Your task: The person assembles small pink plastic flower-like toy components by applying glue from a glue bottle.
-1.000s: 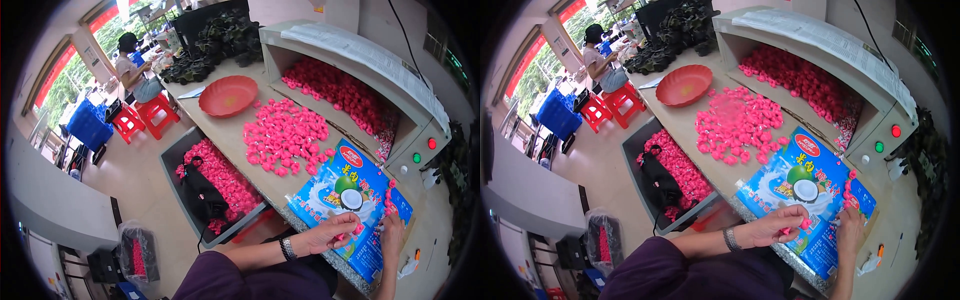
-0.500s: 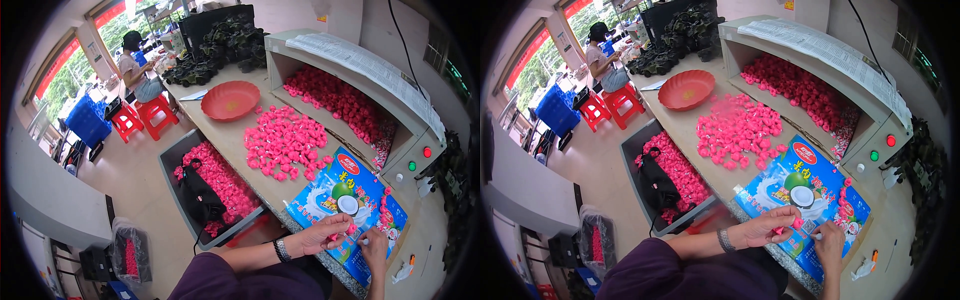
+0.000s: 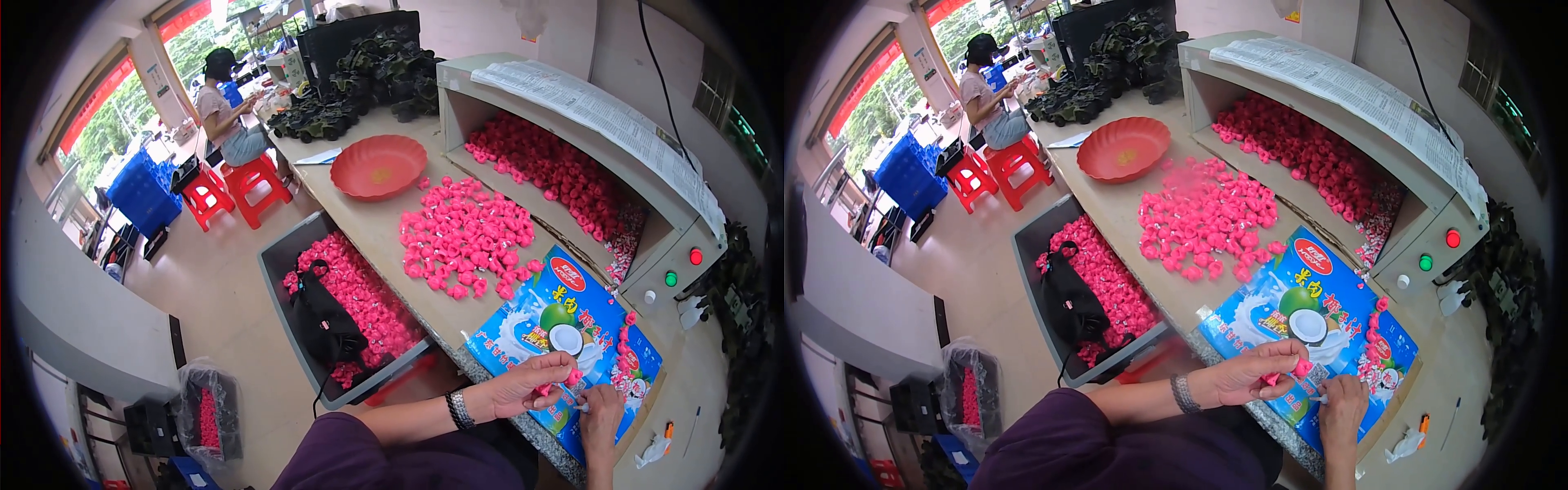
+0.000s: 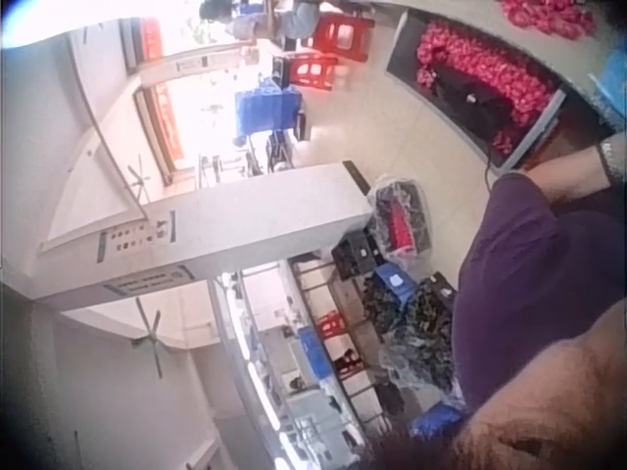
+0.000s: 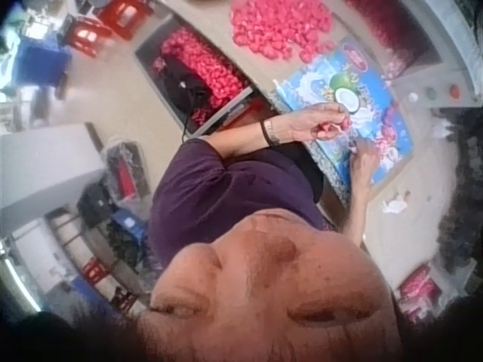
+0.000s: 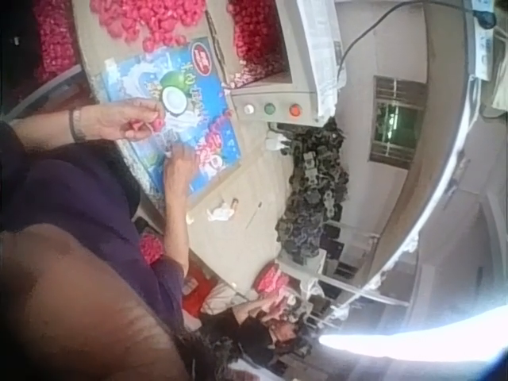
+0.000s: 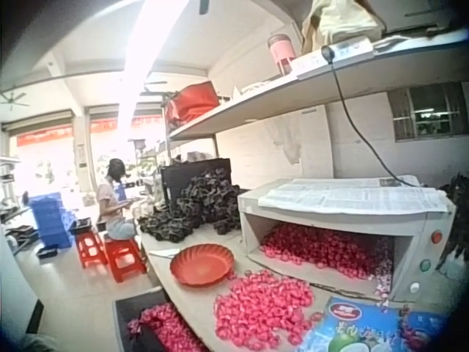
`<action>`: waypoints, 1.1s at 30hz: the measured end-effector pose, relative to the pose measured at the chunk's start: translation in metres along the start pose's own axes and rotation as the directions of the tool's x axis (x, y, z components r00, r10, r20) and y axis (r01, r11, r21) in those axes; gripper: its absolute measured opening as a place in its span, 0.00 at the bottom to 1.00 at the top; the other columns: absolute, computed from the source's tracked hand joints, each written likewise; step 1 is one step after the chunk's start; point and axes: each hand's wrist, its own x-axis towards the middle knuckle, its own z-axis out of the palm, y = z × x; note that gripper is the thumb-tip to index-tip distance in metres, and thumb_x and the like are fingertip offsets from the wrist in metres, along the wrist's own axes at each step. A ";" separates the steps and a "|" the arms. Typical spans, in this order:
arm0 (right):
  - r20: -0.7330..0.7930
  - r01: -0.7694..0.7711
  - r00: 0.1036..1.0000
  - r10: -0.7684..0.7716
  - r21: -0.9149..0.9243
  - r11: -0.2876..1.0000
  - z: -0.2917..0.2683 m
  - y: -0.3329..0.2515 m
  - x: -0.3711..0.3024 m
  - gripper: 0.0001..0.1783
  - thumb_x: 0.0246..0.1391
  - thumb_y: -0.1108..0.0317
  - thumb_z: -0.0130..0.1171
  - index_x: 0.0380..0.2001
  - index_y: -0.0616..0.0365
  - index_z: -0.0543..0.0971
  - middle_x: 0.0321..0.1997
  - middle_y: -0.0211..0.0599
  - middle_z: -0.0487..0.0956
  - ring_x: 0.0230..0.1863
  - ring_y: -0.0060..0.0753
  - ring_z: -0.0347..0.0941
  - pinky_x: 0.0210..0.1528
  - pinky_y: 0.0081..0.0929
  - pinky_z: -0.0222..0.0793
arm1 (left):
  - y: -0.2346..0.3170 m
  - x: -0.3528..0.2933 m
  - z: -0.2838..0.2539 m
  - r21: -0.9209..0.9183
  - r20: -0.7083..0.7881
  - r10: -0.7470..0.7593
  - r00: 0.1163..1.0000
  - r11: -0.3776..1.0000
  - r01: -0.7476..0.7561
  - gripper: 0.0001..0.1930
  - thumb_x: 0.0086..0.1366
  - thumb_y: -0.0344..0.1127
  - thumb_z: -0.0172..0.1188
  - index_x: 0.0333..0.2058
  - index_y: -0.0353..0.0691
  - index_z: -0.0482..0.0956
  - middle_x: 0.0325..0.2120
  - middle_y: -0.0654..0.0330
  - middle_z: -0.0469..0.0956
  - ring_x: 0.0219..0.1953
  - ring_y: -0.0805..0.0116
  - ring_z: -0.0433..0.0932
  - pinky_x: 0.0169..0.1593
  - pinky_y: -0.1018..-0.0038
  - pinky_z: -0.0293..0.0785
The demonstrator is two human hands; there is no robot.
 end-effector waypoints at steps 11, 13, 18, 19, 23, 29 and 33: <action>0.001 -0.115 0.993 0.115 0.095 0.989 0.008 0.007 -0.002 0.08 0.33 0.81 0.61 0.22 0.59 0.76 0.25 0.40 0.73 0.31 0.45 0.71 0.33 0.40 0.64 | 0.001 -0.002 -0.001 -0.011 -0.019 -0.005 1.000 1.000 0.005 0.09 0.69 0.41 0.54 0.41 0.44 0.69 0.26 0.70 0.70 0.14 0.83 0.63 0.14 0.86 0.49; -0.016 -0.145 0.989 0.147 0.118 0.982 0.007 0.003 0.000 0.08 0.34 0.82 0.61 0.22 0.60 0.75 0.25 0.40 0.73 0.30 0.45 0.71 0.32 0.39 0.65 | 0.004 -0.003 -0.001 -0.019 -0.008 -0.014 1.000 1.000 0.014 0.08 0.70 0.39 0.51 0.41 0.42 0.70 0.30 0.69 0.71 0.16 0.82 0.63 0.16 0.85 0.50; -0.017 -0.236 0.967 0.253 0.300 0.924 0.004 0.005 0.000 0.06 0.40 0.82 0.60 0.24 0.63 0.76 0.23 0.42 0.74 0.26 0.39 0.72 0.30 0.32 0.65 | 0.010 -0.002 0.000 -0.012 -0.008 -0.011 1.000 1.000 0.011 0.08 0.70 0.39 0.51 0.42 0.43 0.69 0.30 0.69 0.70 0.16 0.81 0.64 0.16 0.85 0.50; 0.039 -0.326 0.940 0.338 0.391 0.861 0.001 0.003 0.000 0.06 0.40 0.83 0.60 0.24 0.63 0.76 0.24 0.40 0.75 0.26 0.34 0.71 0.30 0.28 0.65 | 0.009 -0.002 -0.001 -0.004 -0.010 -0.015 1.000 1.000 0.015 0.08 0.70 0.39 0.51 0.42 0.44 0.69 0.30 0.69 0.70 0.16 0.82 0.64 0.16 0.85 0.50; 0.142 -0.435 0.873 0.467 0.662 0.611 0.000 0.006 -0.010 0.06 0.42 0.83 0.60 0.25 0.63 0.76 0.25 0.31 0.76 0.28 0.20 0.69 0.31 0.20 0.63 | -0.003 -0.002 -0.004 -0.011 -0.033 -0.003 0.999 1.000 0.002 0.09 0.70 0.42 0.53 0.42 0.45 0.69 0.32 0.68 0.72 0.15 0.83 0.64 0.13 0.86 0.48; 0.171 -0.396 0.815 0.554 0.862 0.316 -0.011 -0.001 -0.013 0.05 0.43 0.82 0.60 0.24 0.62 0.76 0.27 0.30 0.76 0.30 0.20 0.70 0.34 0.20 0.66 | -0.014 0.002 0.001 0.036 -0.053 -0.007 0.999 0.999 0.009 0.10 0.70 0.42 0.52 0.43 0.45 0.69 0.30 0.69 0.71 0.15 0.83 0.62 0.14 0.86 0.50; 0.077 -0.352 0.809 0.583 0.857 0.376 -0.011 -0.015 0.005 0.05 0.42 0.82 0.62 0.24 0.62 0.77 0.29 0.32 0.77 0.32 0.22 0.71 0.38 0.21 0.67 | -0.015 0.008 0.000 0.165 -0.114 0.125 0.986 0.981 -0.106 0.09 0.70 0.38 0.52 0.44 0.42 0.70 0.27 0.70 0.70 0.18 0.84 0.63 0.18 0.85 0.56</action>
